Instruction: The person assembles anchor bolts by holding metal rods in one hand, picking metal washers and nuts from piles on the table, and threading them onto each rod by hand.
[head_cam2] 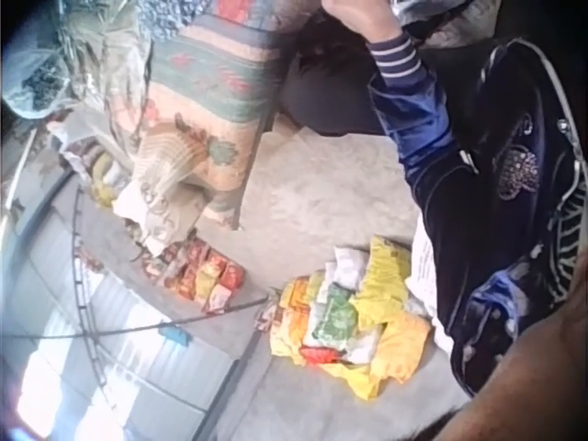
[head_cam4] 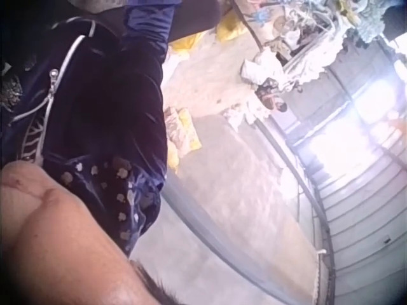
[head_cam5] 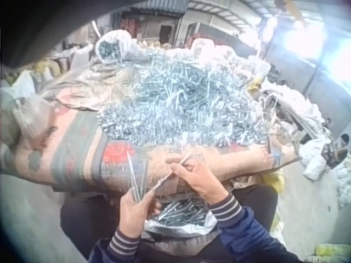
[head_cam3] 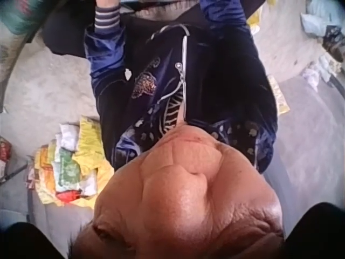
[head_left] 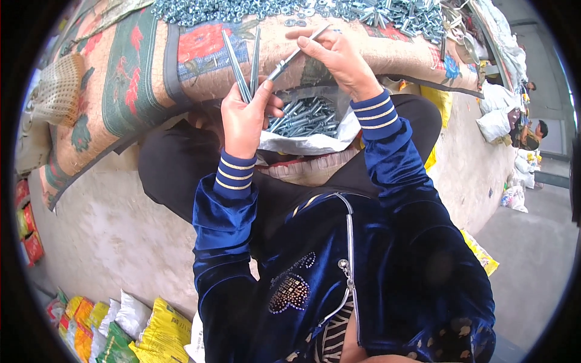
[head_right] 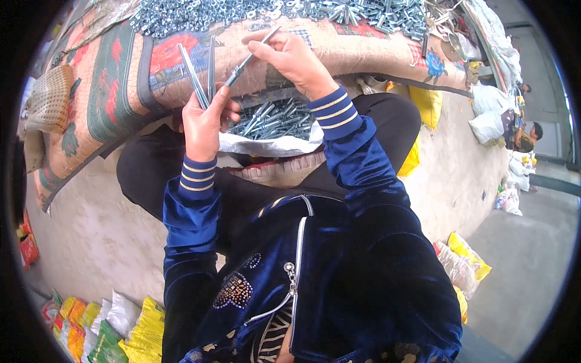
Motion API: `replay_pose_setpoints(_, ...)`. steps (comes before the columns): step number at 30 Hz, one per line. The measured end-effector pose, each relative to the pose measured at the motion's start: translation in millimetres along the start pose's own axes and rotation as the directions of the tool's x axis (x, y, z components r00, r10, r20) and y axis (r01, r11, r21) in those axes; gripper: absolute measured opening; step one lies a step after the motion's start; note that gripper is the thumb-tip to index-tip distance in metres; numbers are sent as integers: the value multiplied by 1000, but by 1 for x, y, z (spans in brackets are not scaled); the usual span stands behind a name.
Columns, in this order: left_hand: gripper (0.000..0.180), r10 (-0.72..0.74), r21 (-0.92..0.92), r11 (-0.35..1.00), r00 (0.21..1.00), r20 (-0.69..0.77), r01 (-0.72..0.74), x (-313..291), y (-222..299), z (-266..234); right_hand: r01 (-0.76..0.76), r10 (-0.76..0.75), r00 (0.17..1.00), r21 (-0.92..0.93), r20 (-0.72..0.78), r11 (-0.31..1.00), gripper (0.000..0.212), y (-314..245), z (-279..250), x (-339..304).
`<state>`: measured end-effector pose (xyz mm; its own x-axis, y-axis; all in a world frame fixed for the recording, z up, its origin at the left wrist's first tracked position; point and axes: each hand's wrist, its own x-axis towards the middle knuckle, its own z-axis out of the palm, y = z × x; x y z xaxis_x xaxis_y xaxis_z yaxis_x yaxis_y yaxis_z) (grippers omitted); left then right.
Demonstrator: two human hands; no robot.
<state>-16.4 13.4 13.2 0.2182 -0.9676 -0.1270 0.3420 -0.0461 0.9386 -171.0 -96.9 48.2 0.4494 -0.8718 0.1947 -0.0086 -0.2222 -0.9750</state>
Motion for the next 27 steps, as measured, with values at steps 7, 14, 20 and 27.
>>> replay_pose_setpoints(7, 19, 22, 1, 1000, 999, 49, -23, -4, 8, 9, -133, 127, 982, 36, 139, 990, 23, -17, -7, -14)
replay_pose_setpoints(14, 14, 252, 291, 931, 965, -74, -221, -5, -8, 9, -61, 80, 996, -397, 32, 916, 21, -24, 6, -14)
replay_pose_setpoints(20, 30, -201, -136, 969, 979, 44, 206, 10, 19, -1, 105, -195, 981, -790, -19, 605, 19, 1, -107, 50)
replay_pose_setpoints(27, 32, -366, -140, 898, 885, 287, 417, 56, 52, 26, 61, -334, 939, -996, 79, -63, 17, 48, -149, 124)
